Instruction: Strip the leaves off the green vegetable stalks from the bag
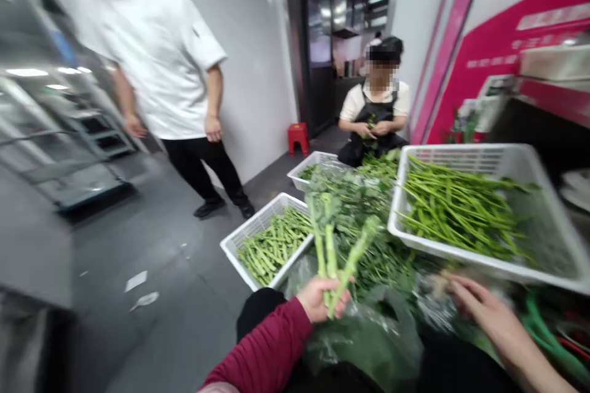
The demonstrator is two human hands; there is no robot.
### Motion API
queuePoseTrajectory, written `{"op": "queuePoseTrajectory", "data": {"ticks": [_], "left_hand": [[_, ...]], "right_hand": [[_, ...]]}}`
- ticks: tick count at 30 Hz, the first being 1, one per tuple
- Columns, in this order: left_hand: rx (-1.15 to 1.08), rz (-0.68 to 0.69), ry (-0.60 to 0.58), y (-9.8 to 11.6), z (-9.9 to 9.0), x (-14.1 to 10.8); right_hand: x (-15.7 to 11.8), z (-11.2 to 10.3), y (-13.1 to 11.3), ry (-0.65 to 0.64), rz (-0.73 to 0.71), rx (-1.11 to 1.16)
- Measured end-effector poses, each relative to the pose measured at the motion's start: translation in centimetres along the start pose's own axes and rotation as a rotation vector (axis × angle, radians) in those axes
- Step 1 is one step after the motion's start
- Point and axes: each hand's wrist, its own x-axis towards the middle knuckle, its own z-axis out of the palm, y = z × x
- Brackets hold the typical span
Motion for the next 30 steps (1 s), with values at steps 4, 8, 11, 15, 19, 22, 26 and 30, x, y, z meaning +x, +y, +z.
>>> {"op": "queuePoseTrajectory", "data": {"ticks": [4, 8, 11, 15, 19, 22, 26, 30], "left_hand": [[0.030, -0.037, -0.029, -1.9, 0.1, -2.2], [-0.032, 0.048, 0.032, -2.8, 0.3, -3.4], [-0.177, 0.101, 0.132, -2.8, 1.0, -3.9], [-0.205, 0.243, 0.288, -2.1, 1.8, -4.0], [-0.056, 0.396, 0.425, -0.9, 1.8, -2.9], [0.009, 0.397, 0.330, 0.0, 1.8, -2.4], [0.088, 0.353, 0.254, 0.6, 2.3, -2.5], [0.148, 0.295, 0.213, 0.2, 3.1, -2.2]], "right_hand": [[-0.9, 9.9, -9.0, -0.440, -0.071, 0.376], [-2.6, 13.4, -9.1, -0.338, -0.147, 0.376], [-3.9, 13.7, -7.1, -0.113, -0.205, 0.148], [-8.3, 14.4, -6.9, -0.098, -0.717, 0.048], [-10.6, 15.4, -8.6, -0.448, -0.795, 0.080], [-9.3, 14.5, -9.4, -0.450, -0.349, 0.230], [-6.9, 12.7, -9.2, -0.625, -0.104, 0.432], [-6.3, 12.1, -9.1, -0.668, -0.147, 0.371]]}}
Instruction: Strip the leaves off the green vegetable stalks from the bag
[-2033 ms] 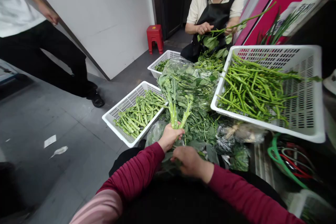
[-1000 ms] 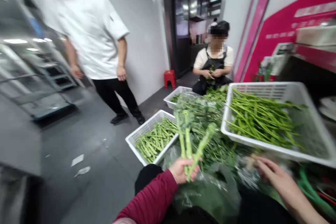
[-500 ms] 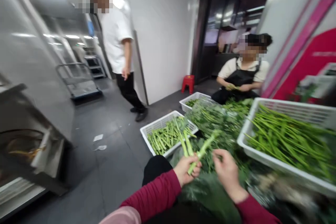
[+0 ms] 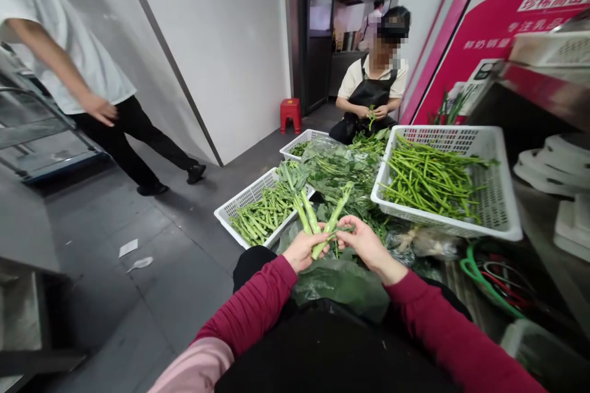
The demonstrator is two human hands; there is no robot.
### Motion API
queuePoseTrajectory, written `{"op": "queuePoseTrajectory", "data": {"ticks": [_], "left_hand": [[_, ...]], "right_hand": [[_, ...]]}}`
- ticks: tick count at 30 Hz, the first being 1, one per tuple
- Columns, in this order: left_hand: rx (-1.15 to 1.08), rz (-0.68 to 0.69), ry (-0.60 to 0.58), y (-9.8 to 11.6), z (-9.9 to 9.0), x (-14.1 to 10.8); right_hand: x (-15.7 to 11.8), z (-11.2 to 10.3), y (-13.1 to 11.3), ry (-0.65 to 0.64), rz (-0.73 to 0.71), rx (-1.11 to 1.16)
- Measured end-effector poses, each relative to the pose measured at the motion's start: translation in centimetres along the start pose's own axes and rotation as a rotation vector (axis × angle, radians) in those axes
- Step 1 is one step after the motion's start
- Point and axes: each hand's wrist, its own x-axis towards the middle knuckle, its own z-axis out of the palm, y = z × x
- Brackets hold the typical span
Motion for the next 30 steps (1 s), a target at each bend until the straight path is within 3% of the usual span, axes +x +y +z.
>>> {"op": "queuePoseTrajectory", "data": {"ticks": [6, 12, 16, 18, 20, 23, 26, 28, 30], "left_hand": [[0.097, 0.028, 0.071, 0.3, 0.8, 1.7], [0.180, 0.018, 0.039, 0.6, 1.9, 3.8], [0.223, 0.038, 0.064, -0.3, 2.7, 5.6], [0.264, 0.046, 0.073, -1.0, 2.8, 7.1], [0.309, 0.075, 0.135, -1.9, 2.7, 8.8], [0.379, 0.137, 0.288, -3.4, 2.0, 11.8], [0.403, 0.062, 0.295, -4.2, 0.6, 14.3], [0.383, -0.027, 0.254, -4.4, -0.6, 15.5], [0.338, -0.091, 0.217, -4.4, -1.6, 16.1]], "right_hand": [[0.2, -0.5, -0.4, 0.110, -0.068, -0.325], [1.1, -1.3, 0.2, 0.246, -0.122, -0.416], [2.0, -2.1, 1.2, 0.324, -0.116, -0.298], [2.1, -2.4, 1.9, 0.401, -0.162, -0.353], [2.1, -2.6, 2.6, 0.378, -0.302, -0.504], [2.7, -3.2, 3.9, 0.228, -0.433, -0.606], [4.7, -5.8, 5.5, 0.338, -0.160, -0.417], [6.3, -8.5, 6.6, 0.438, 0.109, -0.164], [7.6, -11.2, 7.6, 0.506, 0.263, 0.036]]}}
